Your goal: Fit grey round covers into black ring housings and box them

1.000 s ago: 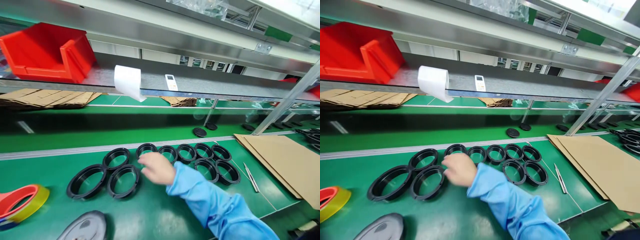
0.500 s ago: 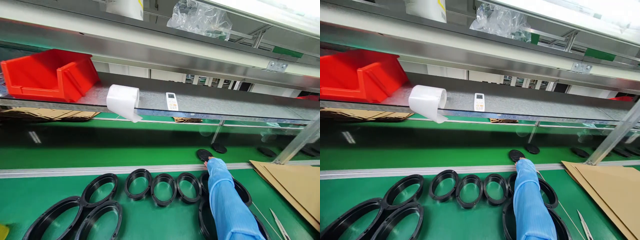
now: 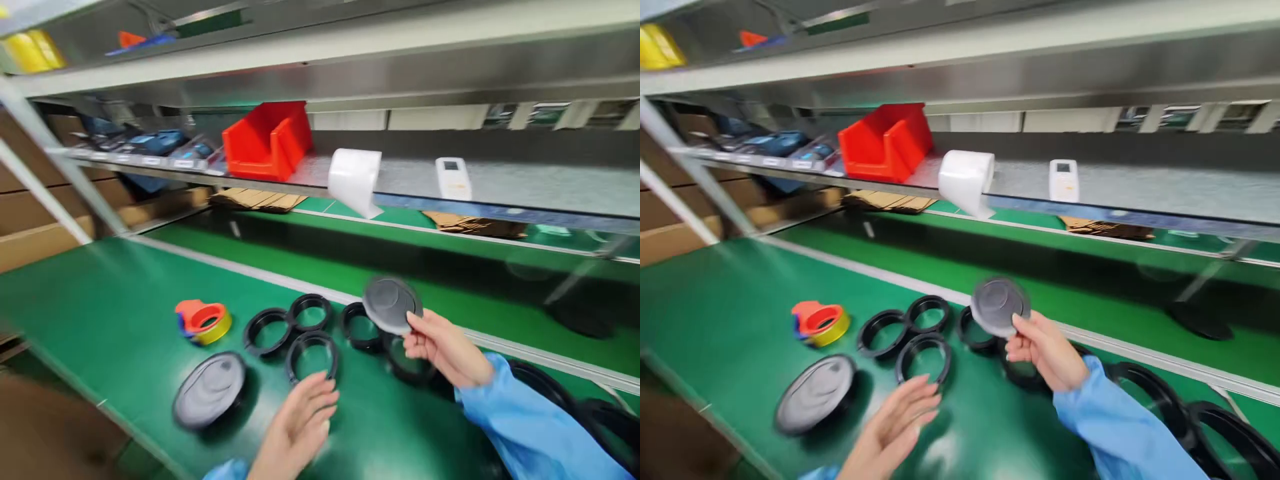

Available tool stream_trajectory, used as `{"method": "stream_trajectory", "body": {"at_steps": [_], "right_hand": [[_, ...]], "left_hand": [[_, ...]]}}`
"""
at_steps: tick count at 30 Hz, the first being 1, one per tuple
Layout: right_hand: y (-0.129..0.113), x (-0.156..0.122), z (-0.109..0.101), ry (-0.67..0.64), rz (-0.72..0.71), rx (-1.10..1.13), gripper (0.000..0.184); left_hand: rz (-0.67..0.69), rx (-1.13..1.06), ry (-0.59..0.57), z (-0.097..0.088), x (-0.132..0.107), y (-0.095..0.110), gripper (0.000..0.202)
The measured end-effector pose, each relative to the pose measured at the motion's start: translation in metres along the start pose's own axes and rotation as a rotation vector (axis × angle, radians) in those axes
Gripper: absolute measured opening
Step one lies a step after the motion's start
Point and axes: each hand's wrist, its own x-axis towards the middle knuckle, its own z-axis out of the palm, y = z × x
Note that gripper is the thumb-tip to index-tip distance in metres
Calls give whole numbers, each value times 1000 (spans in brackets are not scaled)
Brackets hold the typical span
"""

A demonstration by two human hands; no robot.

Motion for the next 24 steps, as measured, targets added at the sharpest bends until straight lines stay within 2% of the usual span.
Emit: {"method": "stream_trajectory", "body": {"at_steps": [2,4,7,9,10,12,15,17,18,20,24], "right_hand": [[28,-35,45,-239,107,105,47],[56,-64,83,-393,215,202,48],[93,-86,119,-485,302,213,52],[109,-85,129,-550,332,83,58],[113,-82,130,-558,302,-32,61],[116,-73,127,-458,87,-325,63],[112,-63,122,-250,-480,-661,42],[110,-60,123,-273,-722,-759,28],[111,-59,124,-309,-787,-788,27],[113,-59,126,-352,-830,-833,29],[117,-58,126,-426,-774,-859,33]], "left_hand": [[-59,-356,-168,8,3,4,71],[-78,-591,-236,9,4,2,66],[-175,-777,-210,-3,-3,-6,60],[-226,-842,-158,-16,-12,-10,65],[-232,-857,-129,-23,-16,-11,66],[-229,-860,-70,-36,-22,-11,62],[-292,-866,-87,-47,-27,-9,62],[-375,-889,-140,-48,-29,-8,73],[-417,-902,-155,-47,-30,-6,77],[-477,-920,-148,-44,-31,-3,80],[-464,-895,-82,-38,-31,4,74]]}}
